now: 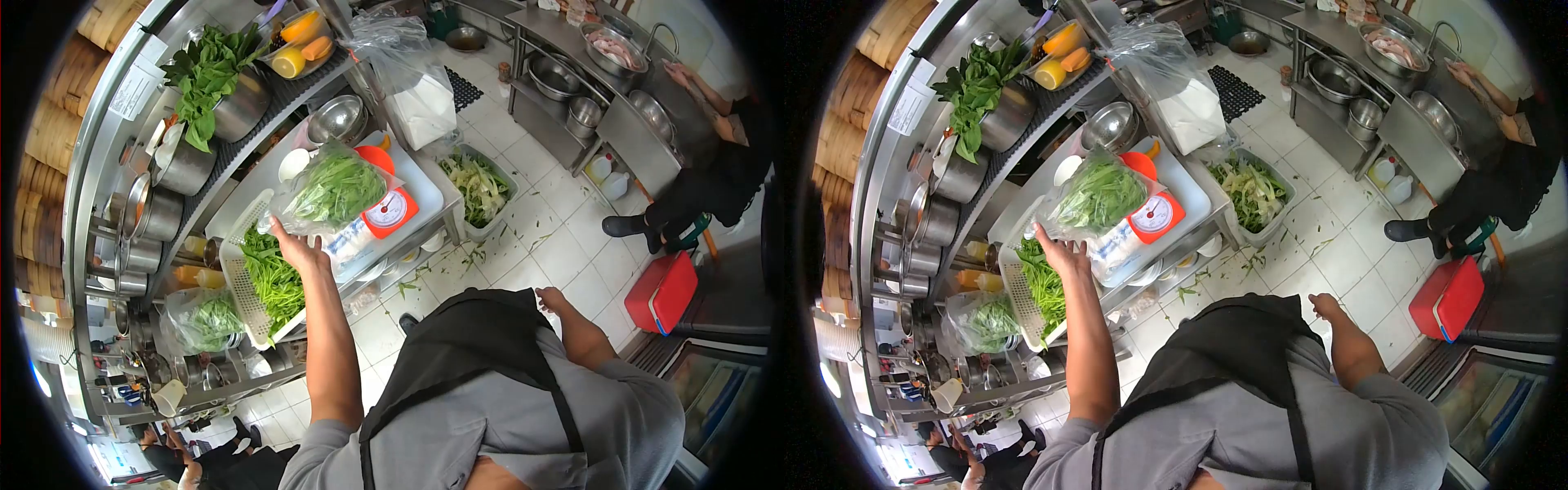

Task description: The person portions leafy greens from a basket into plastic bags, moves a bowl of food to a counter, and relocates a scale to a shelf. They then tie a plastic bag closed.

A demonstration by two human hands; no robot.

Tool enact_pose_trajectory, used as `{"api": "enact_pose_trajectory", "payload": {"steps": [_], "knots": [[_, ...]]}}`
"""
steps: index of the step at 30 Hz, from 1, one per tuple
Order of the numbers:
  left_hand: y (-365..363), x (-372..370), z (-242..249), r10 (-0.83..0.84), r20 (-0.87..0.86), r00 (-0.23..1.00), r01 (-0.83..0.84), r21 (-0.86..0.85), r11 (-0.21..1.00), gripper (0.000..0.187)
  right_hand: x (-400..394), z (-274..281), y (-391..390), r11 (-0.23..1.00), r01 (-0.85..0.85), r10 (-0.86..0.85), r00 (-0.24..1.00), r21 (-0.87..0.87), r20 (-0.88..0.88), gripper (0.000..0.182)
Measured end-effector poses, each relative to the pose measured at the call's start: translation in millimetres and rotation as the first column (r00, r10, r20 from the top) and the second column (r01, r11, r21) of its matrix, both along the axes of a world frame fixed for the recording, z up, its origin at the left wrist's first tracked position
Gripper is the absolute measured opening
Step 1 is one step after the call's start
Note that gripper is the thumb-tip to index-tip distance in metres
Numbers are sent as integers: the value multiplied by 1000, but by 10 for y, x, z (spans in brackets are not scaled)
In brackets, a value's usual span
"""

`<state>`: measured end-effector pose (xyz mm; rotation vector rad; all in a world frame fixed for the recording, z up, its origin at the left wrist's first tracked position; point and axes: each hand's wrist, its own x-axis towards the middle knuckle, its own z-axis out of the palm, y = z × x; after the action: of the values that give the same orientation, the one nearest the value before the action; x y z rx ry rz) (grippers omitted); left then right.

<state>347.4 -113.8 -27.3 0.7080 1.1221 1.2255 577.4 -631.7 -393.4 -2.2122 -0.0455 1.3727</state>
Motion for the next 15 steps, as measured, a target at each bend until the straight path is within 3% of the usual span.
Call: {"api": "enact_pose_trajectory", "payload": {"steps": [3,4,7,9,10,11,13,15], "knots": [[-126,-64,6,43,-91,995,-48,-55,997,113,-2,-41,36,1000,-10,11,1000,14,-7,48],[-122,-52,-35,109,-135,985,-120,-78,990,105,-5,-43,52,1000,-15,16,1000,17,-19,46],[-134,20,-41,7,-245,970,-36,-114,993,78,17,-339,33,996,-65,67,997,62,-28,52],[-1,159,-131,-118,-293,949,98,-82,992,55,30,-352,49,947,-316,307,944,61,123,52],[82,225,-193,-81,-295,952,84,-3,996,49,29,-337,73,907,-418,403,893,41,202,52],[161,294,-255,-46,-294,955,71,76,995,42,77,-610,1,909,-405,373,897,99,238,52],[267,356,-182,-65,89,994,36,297,954,41,175,-685,40,759,-642,572,737,109,361,45],[171,323,264,-41,238,970,-78,472,878,29,232,-849,44,620,-784,688,568,41,452,44]]}}
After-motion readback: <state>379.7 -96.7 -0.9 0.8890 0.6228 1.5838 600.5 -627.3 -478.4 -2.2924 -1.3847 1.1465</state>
